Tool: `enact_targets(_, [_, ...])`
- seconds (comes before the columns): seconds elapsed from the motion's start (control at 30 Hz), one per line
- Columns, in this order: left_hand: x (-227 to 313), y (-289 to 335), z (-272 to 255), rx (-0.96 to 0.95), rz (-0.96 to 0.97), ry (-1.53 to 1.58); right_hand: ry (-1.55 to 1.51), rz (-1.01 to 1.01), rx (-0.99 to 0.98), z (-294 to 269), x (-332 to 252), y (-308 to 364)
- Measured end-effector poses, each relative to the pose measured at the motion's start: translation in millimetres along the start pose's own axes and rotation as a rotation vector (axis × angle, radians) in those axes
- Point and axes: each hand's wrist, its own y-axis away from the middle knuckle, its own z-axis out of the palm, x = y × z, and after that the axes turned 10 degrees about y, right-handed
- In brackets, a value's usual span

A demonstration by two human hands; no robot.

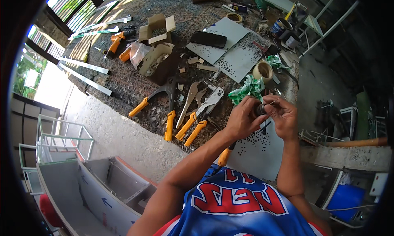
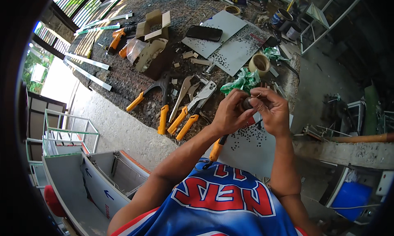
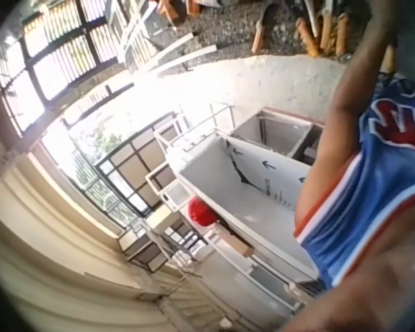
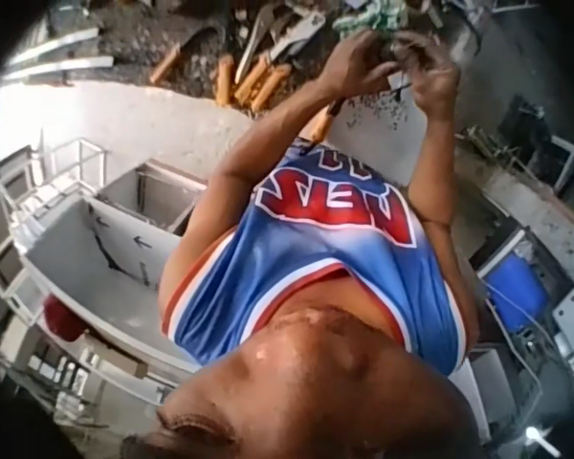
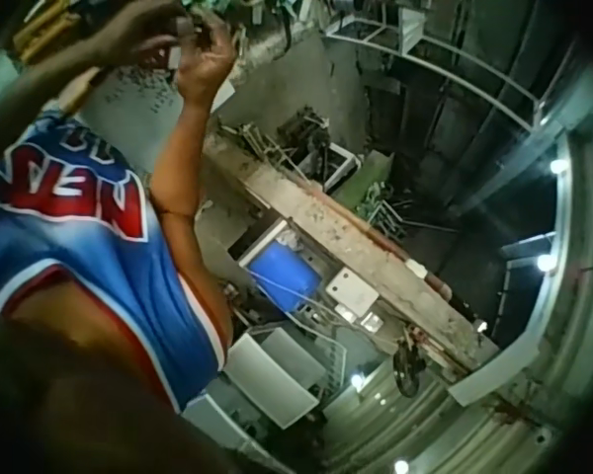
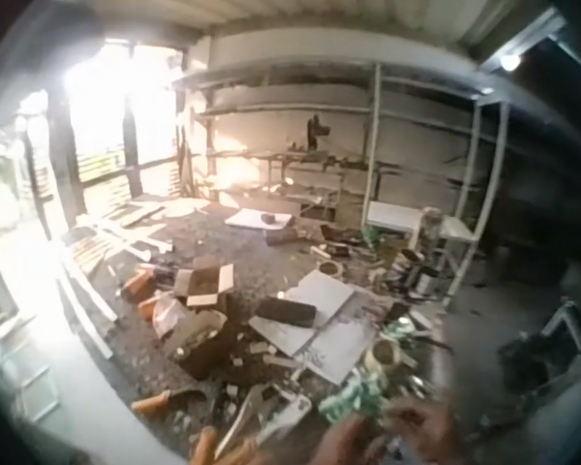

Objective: The person tightens a drill bit into an electric drill, drills holes into a metal sheet, and then loosens the drill chuck to adjust the bit.

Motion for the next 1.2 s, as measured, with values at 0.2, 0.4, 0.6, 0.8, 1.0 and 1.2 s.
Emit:
enact_targets(0.2, [3.5, -2.9, -5.4, -0.062, 0.047, -0.002, 0.245, 0.077, 0.071, 6.3, -16.7, 9.5])
enact_targets(0.4, [3.8, -4.6, -17.9, -0.074, -0.024, 0.028, 0.250, 0.014, 0.061, -2.6, -4.6, 9.3])
enact_targets(0.6, [-13.5, -5.0, -32.1, -0.099, 0.012, 0.110, 0.637, 0.567, 0.040, -22.5, 81.9, 42.2])
enact_targets(0.8, [-8.7, -4.3, -26.0, -0.065, 0.045, 0.042, 0.861, 0.732, 0.010, 1.8, 93.5, 23.9])
enact_targets(1.0, [-19.0, 2.6, -30.4, -0.069, 0.032, 0.129, 0.852, 0.521, -0.150, -20.9, 85.3, 51.7])
enact_targets(1.2, [-12.2, 0.0, -27.2, -0.070, 0.006, 0.106, 0.808, 0.427, -0.239, -35.9, 78.7, 72.8])
